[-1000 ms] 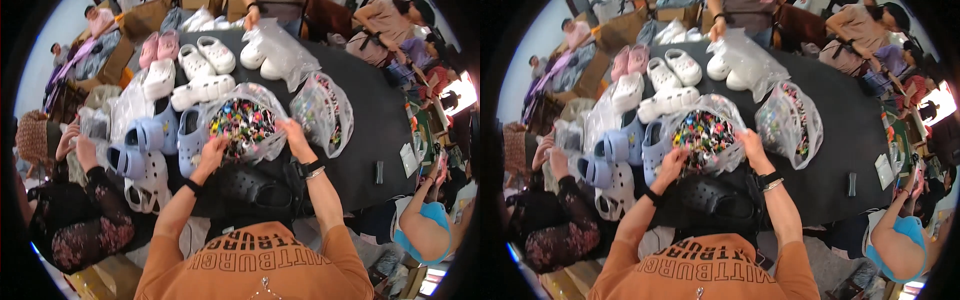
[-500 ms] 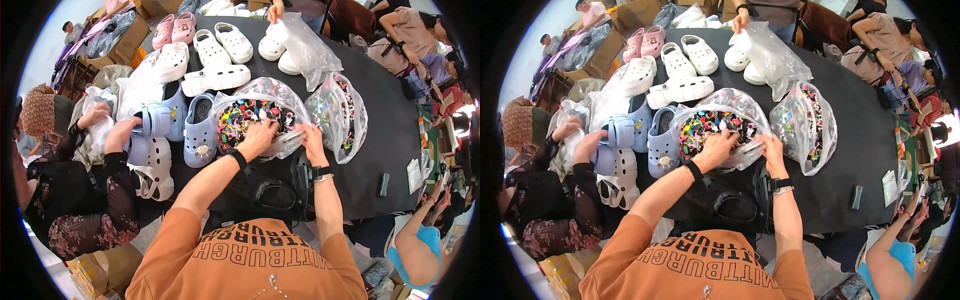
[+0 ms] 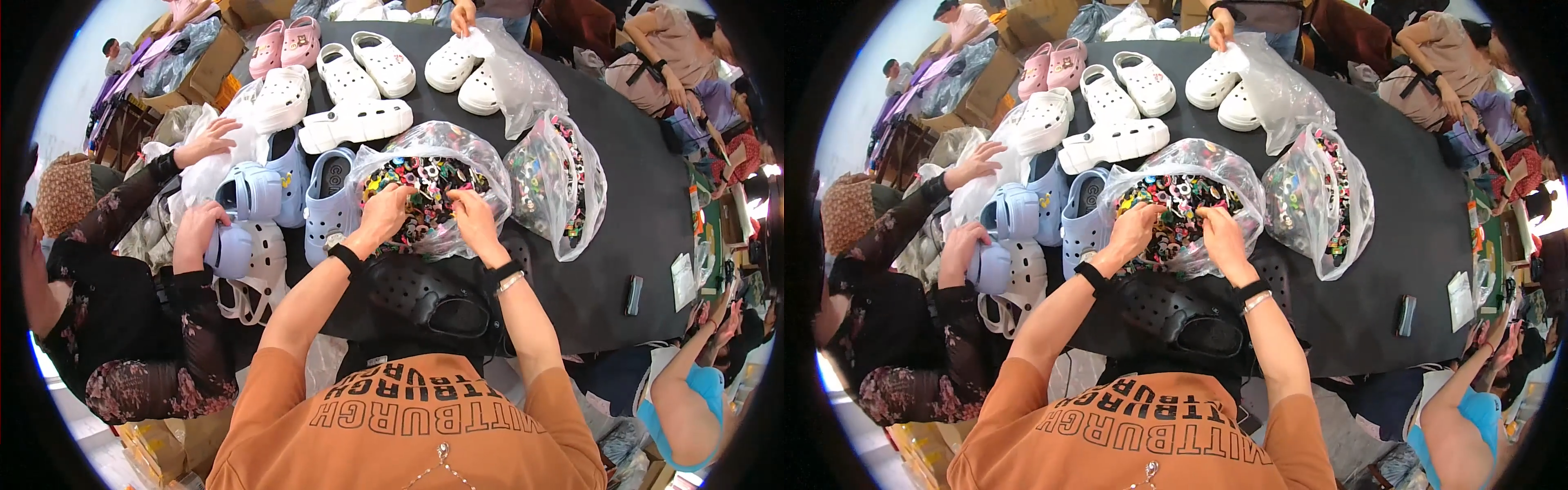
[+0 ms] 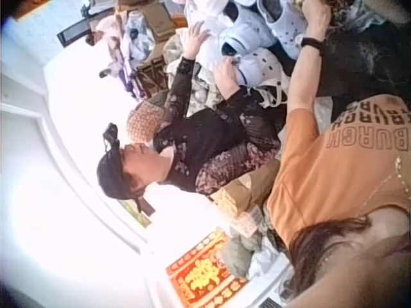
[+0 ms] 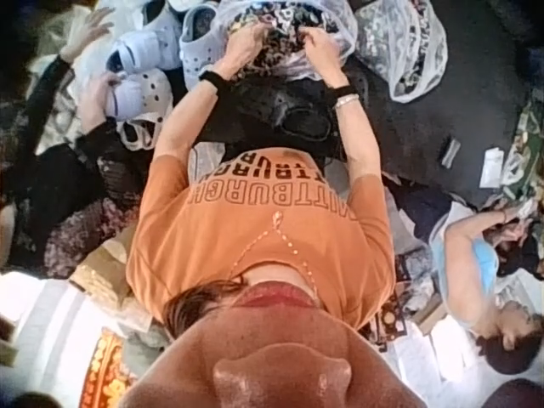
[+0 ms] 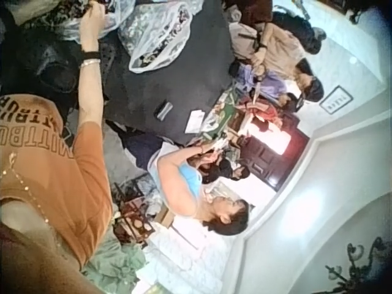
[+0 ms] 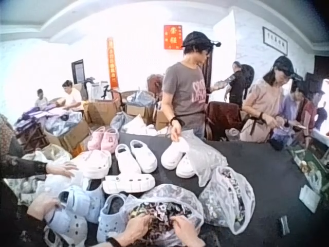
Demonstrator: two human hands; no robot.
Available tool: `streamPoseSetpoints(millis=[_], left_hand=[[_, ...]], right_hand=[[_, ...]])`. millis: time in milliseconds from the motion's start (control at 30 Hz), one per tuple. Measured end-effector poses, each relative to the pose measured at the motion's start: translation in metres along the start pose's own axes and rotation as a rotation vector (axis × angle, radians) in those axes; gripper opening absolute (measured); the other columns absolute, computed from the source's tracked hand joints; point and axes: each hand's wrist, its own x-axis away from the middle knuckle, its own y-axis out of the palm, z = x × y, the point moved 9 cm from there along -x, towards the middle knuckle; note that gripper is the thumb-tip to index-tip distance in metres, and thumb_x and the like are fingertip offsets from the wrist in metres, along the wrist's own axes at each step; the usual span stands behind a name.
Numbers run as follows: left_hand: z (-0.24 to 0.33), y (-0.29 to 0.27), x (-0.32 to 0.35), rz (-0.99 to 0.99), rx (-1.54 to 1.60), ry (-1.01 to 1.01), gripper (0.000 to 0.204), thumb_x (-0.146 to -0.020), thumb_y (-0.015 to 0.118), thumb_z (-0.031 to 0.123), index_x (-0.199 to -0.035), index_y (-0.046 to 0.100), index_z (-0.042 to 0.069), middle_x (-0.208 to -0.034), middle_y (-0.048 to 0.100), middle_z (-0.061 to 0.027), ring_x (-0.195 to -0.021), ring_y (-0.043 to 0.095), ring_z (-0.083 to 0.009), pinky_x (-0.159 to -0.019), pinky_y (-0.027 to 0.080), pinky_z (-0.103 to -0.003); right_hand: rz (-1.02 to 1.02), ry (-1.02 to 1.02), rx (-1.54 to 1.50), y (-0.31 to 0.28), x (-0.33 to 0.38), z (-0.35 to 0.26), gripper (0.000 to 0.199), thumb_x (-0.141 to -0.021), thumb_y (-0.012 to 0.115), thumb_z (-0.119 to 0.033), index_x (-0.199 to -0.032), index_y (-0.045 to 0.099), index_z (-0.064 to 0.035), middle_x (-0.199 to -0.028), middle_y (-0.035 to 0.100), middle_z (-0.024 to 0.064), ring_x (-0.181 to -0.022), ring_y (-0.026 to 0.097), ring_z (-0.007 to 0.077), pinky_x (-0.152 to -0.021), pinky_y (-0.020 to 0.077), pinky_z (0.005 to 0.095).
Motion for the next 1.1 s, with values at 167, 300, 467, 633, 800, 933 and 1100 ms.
streamPoseSetpoints(millis=[167,300,467,633,800,933,1100], left_hand=[[-0.012,0.002,0.011,-0.020,0.254,-0.032,0.025,-0.081,0.046,0.009,-0.104,0.058,0.008,-0.085,0.057,-0.0131,-0.077,0.057,-0.0290,-0.067,0.044,-0.038],[-0.024,0.011,0.016,-0.103,0.666,-0.208,0.031,-0.078,0.050,0.006,-0.109,0.056,0.003,-0.070,0.050,-0.0027,-0.062,0.048,-0.0100,-0.053,0.038,-0.025],[-0.021,0.023,0.023,-0.250,1.113,-0.382,0.043,-0.073,0.050,0.000,-0.115,0.048,0.002,-0.085,0.051,-0.0042,-0.066,0.051,-0.0112,-0.055,0.040,-0.023],[-0.017,0.022,0.024,-0.197,1.180,-0.423,0.045,-0.072,0.047,-0.004,-0.116,0.041,0.002,-0.093,0.050,-0.0064,-0.075,0.056,-0.0142,-0.061,0.042,-0.023],[-0.012,0.029,0.024,-0.288,1.181,-0.421,0.040,-0.073,0.047,-0.004,-0.112,0.046,0.003,-0.096,0.052,-0.0058,-0.076,0.057,-0.0136,-0.061,0.044,-0.024],[-0.018,0.023,0.028,-0.225,1.219,-0.410,0.041,-0.073,0.047,-0.002,-0.113,0.046,0.003,-0.094,0.052,-0.0042,-0.073,0.057,-0.0126,-0.059,0.044,-0.022],[-0.024,0.019,0.035,-0.213,1.155,-0.450,0.036,-0.075,0.048,0.000,-0.111,0.051,0.005,-0.089,0.055,-0.0026,-0.069,0.055,-0.0100,-0.057,0.043,-0.020]], right_hand=[[-0.031,0.164,0.213,0.021,-0.008,0.036,0.028,-0.072,0.059,-0.014,-0.097,0.056,-0.0032,-0.091,0.052,0.0149,-0.091,0.052,0.0318,-0.076,0.0427,0.0388],[-0.027,0.177,0.128,0.020,-0.006,0.049,0.024,-0.073,0.061,-0.011,-0.094,0.056,-0.0031,-0.084,0.054,0.0099,-0.081,0.057,0.0244,-0.068,0.0456,0.0333],[0.059,0.507,-0.785,0.017,0.008,0.071,0.027,-0.083,0.052,-0.009,-0.109,0.049,-0.0036,-0.089,0.055,0.0049,-0.078,0.060,0.0143,-0.059,0.0468,0.0235],[0.106,0.528,-0.725,0.003,0.002,0.065,0.028,-0.083,0.051,-0.010,-0.110,0.052,-0.0041,-0.091,0.058,0.0053,-0.084,0.058,0.0140,-0.067,0.0463,0.0261],[0.137,-0.152,0.106,0.010,-0.040,0.022,0.033,-0.076,0.052,-0.011,-0.108,0.056,-0.0062,-0.104,0.058,0.0119,-0.091,0.055,0.0288,-0.081,0.0428,0.0358],[0.072,-0.058,0.441,0.039,-0.046,0.002,0.031,-0.075,0.053,-0.015,-0.106,0.058,-0.0143,-0.108,0.056,0.0052,-0.102,0.048,0.0272,-0.082,0.0399,0.0400],[0.061,0.157,-0.077,0.024,-0.043,0.051,0.024,-0.072,0.062,-0.016,-0.095,0.061,-0.0075,-0.090,0.061,0.0077,-0.080,0.057,0.0232,-0.070,0.0453,0.0350]])
